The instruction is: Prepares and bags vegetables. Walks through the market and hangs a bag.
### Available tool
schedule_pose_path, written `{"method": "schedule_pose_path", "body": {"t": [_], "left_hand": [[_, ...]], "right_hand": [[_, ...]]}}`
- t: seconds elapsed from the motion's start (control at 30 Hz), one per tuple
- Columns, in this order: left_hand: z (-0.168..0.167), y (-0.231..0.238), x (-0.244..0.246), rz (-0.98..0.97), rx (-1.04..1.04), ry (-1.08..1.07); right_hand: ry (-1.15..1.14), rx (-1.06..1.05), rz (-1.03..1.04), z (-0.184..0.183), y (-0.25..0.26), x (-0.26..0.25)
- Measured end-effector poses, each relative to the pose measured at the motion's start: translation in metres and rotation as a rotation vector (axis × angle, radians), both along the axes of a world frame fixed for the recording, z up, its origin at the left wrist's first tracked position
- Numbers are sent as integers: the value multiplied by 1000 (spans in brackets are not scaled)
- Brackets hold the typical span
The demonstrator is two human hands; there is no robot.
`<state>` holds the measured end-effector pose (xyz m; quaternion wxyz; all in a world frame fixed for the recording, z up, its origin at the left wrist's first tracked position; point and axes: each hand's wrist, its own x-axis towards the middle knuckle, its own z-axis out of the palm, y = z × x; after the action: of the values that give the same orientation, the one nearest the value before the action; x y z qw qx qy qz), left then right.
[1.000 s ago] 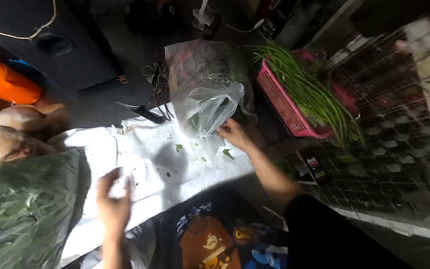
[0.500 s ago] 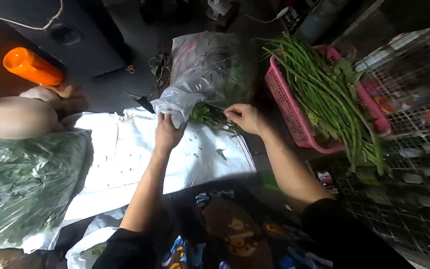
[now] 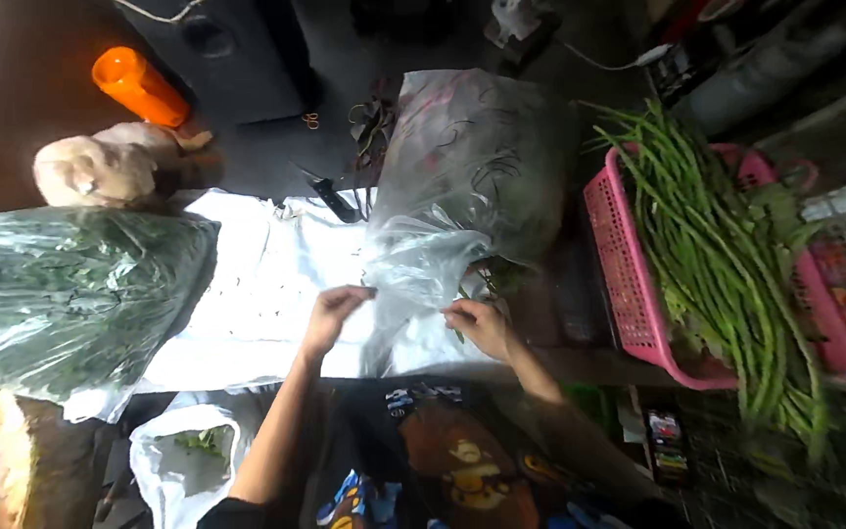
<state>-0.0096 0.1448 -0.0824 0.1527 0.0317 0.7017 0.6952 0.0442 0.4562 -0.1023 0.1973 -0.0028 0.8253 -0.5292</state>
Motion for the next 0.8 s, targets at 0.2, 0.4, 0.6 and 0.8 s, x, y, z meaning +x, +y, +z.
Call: {"method": "schedule_pose_path", "body": {"t": [0.2,0.4,0.6,0.8], "left_hand": [[3,-18,-95,499,90,-465],[-56,15,-191,377,-378,-448],[-66,40,-219,303,-785,-473],[-49,44,-194,399,-19,-467]], "right_hand": [[32,150,39,29,1,-22],[-2,219,-18,49,24,-6],[67,239,-284,43,60,60],[147,188,-421,33,52,85]]}}
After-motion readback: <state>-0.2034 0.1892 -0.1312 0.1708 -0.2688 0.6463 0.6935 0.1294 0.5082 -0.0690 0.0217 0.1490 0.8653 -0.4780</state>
